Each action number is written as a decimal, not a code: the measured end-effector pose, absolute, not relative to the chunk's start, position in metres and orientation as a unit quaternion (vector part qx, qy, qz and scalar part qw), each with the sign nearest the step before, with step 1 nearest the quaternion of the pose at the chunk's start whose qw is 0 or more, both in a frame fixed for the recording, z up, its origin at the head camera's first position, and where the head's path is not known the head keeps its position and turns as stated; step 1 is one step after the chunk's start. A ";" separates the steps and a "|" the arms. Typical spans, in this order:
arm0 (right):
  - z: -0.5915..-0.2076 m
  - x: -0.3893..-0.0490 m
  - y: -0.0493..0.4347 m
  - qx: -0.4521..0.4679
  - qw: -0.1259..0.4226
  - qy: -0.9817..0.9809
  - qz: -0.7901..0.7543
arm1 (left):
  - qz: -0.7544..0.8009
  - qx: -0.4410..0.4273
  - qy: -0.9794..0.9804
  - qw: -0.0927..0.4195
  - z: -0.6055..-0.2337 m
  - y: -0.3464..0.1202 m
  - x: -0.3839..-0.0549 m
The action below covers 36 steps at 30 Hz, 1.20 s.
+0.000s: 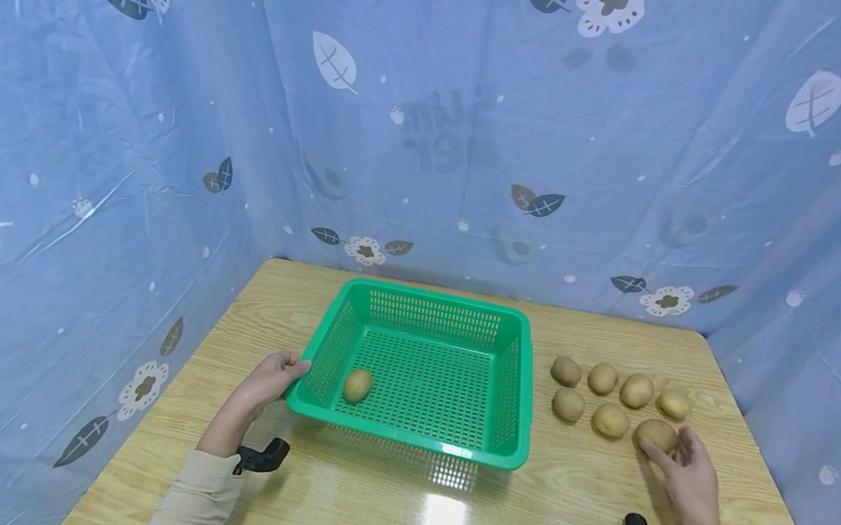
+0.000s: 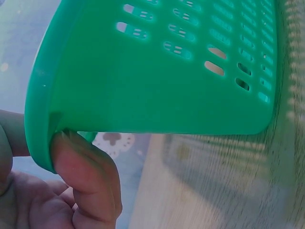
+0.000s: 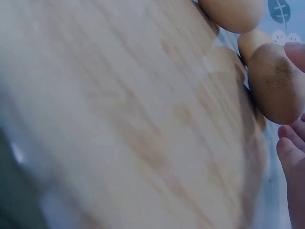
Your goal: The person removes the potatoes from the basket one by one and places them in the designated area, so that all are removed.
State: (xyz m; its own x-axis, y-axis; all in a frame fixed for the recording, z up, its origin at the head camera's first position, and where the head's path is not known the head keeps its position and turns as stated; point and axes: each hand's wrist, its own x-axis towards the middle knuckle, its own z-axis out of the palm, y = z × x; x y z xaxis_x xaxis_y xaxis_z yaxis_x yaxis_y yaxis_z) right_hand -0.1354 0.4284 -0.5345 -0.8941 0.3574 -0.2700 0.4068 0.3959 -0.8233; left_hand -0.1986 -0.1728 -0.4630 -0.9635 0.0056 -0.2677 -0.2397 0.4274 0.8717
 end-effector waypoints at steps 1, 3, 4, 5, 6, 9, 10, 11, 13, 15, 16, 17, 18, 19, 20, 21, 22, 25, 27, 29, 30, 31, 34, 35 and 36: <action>-0.533 -0.134 0.429 0.229 0.018 0.838 -0.495 | 0.530 -0.070 0.837 0.116 -0.463 -0.173 -0.199; -0.531 -0.131 0.429 0.232 0.002 0.844 -0.484 | 0.531 -0.071 0.836 0.116 -0.463 -0.173 -0.199; -0.530 -0.130 0.428 0.236 -0.006 0.844 -0.481 | 0.532 -0.071 0.835 0.116 -0.463 -0.173 -0.198; -0.529 -0.128 0.428 0.241 -0.015 0.843 -0.481 | 0.533 -0.071 0.835 0.117 -0.463 -0.173 -0.198; -0.528 -0.126 0.427 0.245 -0.022 0.839 -0.485 | 0.533 -0.070 0.835 0.117 -0.463 -0.172 -0.198; -0.525 -0.121 0.425 0.251 -0.039 0.830 -0.497 | 0.534 -0.069 0.834 0.117 -0.462 -0.172 -0.198; -0.524 -0.119 0.424 0.250 -0.042 0.825 -0.505 | 0.534 -0.068 0.834 0.117 -0.462 -0.172 -0.198; -0.522 -0.118 0.422 0.245 -0.045 0.823 -0.511 | 0.534 -0.067 0.835 0.116 -0.462 -0.172 -0.198; -0.519 -0.116 0.420 0.227 -0.053 0.827 -0.511 | 0.534 -0.067 0.835 0.114 -0.462 -0.172 -0.198; -0.515 -0.115 0.415 0.202 -0.061 0.832 -0.514 | 0.534 -0.066 0.835 0.114 -0.462 -0.172 -0.197; -0.513 -0.115 0.412 0.187 -0.063 0.837 -0.510 | 0.534 -0.066 0.835 0.113 -0.462 -0.172 -0.197; -0.510 -0.116 0.407 0.169 -0.065 0.842 -0.508 | 0.533 -0.066 0.836 0.113 -0.462 -0.172 -0.197; -0.507 -0.117 0.403 0.150 -0.066 0.847 -0.505 | 0.532 -0.067 0.836 0.113 -0.462 -0.172 -0.197; -0.504 -0.118 0.397 0.133 -0.068 0.852 -0.502 | 0.532 -0.067 0.836 0.113 -0.462 -0.172 -0.197; -0.501 -0.119 0.391 0.114 -0.070 0.855 -0.501 | 0.532 -0.067 0.836 0.113 -0.462 -0.172 -0.197; -0.498 -0.121 0.385 0.095 -0.072 0.859 -0.498 | 0.532 -0.067 0.836 0.113 -0.462 -0.172 -0.197; -0.494 -0.123 0.379 0.077 -0.075 0.863 -0.493 | 0.532 -0.067 0.837 0.114 -0.462 -0.172 -0.198; -0.481 -0.129 0.361 0.022 -0.093 0.860 -0.501 | 0.530 -0.067 0.837 0.115 -0.462 -0.171 -0.198; -0.472 -0.133 0.350 -0.016 -0.107 0.846 -0.523 | 0.529 -0.067 0.838 0.116 -0.462 -0.171 -0.198; -0.464 -0.137 0.339 -0.050 -0.118 0.823 -0.554 | 0.528 -0.069 0.839 0.116 -0.462 -0.171 -0.198; -0.461 -0.138 0.333 -0.069 -0.121 0.806 -0.576 | 0.527 -0.069 0.839 0.117 -0.462 -0.171 -0.198; -0.458 -0.140 0.327 -0.087 -0.123 0.788 -0.597 | 0.527 -0.070 0.839 0.117 -0.462 -0.171 -0.198; -0.449 -0.145 0.309 -0.129 -0.119 0.752 -0.635 | 0.526 -0.071 0.839 0.118 -0.461 -0.172 -0.197; -0.445 -0.147 0.303 -0.140 -0.113 0.746 -0.641 | 0.526 -0.071 0.839 0.118 -0.461 -0.172 -0.197; -0.442 -0.149 0.297 -0.149 -0.106 0.744 -0.642 | 0.525 -0.072 0.840 0.118 -0.461 -0.172 -0.197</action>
State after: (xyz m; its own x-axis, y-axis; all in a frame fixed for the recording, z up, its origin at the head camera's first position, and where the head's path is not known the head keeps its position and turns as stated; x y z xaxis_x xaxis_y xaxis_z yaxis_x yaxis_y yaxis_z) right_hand -0.1493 0.2967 -0.4420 -0.9331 -0.0854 0.3493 -0.3581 0.1306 -0.9245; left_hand -0.1966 -0.1721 -0.4613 -0.9621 0.0034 -0.2728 -0.2438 0.4377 0.8654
